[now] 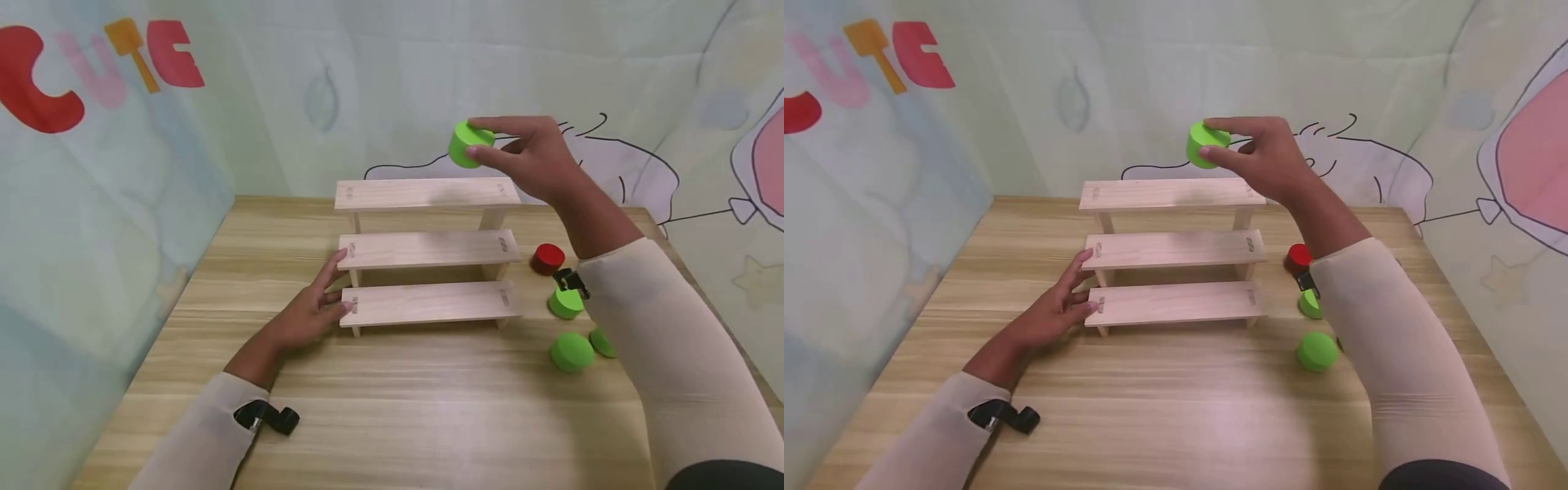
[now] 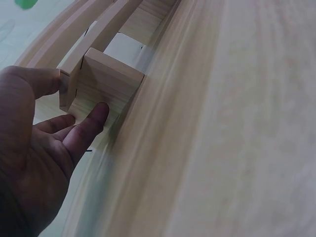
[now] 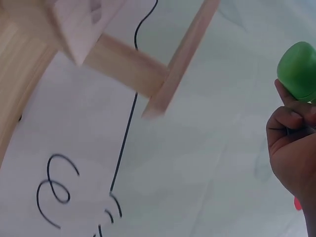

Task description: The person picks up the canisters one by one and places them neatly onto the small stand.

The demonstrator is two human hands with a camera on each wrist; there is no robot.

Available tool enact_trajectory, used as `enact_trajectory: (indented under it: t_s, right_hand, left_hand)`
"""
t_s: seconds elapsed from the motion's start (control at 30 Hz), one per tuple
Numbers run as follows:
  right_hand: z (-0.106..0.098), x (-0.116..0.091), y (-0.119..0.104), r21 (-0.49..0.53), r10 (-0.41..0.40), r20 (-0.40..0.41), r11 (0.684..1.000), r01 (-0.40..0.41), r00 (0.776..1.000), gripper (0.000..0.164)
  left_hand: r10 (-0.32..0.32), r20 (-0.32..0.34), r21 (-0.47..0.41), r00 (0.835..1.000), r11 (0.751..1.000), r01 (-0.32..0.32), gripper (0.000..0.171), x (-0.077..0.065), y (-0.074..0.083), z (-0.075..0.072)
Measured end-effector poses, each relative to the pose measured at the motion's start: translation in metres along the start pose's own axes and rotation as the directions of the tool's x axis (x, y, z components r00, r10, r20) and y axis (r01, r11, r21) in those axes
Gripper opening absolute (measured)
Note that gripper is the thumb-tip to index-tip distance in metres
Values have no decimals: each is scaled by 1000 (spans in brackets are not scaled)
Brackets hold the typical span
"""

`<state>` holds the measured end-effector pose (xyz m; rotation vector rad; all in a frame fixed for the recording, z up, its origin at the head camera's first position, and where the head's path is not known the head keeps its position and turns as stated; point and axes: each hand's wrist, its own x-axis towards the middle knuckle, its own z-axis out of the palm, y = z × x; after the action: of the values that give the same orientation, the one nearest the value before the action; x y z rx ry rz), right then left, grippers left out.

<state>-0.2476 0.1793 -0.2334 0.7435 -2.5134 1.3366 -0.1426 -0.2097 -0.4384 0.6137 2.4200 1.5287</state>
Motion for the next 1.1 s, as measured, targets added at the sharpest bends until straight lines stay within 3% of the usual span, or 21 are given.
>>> enact_trajectory:
  t_s: [0.3,0.53,0.77,0.93,1.1]
  right_hand:
    - [51,29,-19,47,37,29,998,-39,999,43]
    - [76,40,-33,-6,68,60,998,-68,996,49]
    - [107,43,-32,-50,122,148,992,-116,982,59]
    - [123,43,-29,-64,114,189,993,-104,975,56]
    - [130,39,-25,-143,65,215,989,-35,975,57]
  left_hand:
    - [19,4,4,1000,1000,-19,94,-1,2,1]
    - [35,19,9,999,999,-36,94,3,5,3]
    - [20,18,7,1000,1000,-20,95,6,4,4]
    - [5,22,-3,1000,1000,-5,94,6,2,4]
    - [6,26,-5,1000,1000,-6,93,6,3,3]
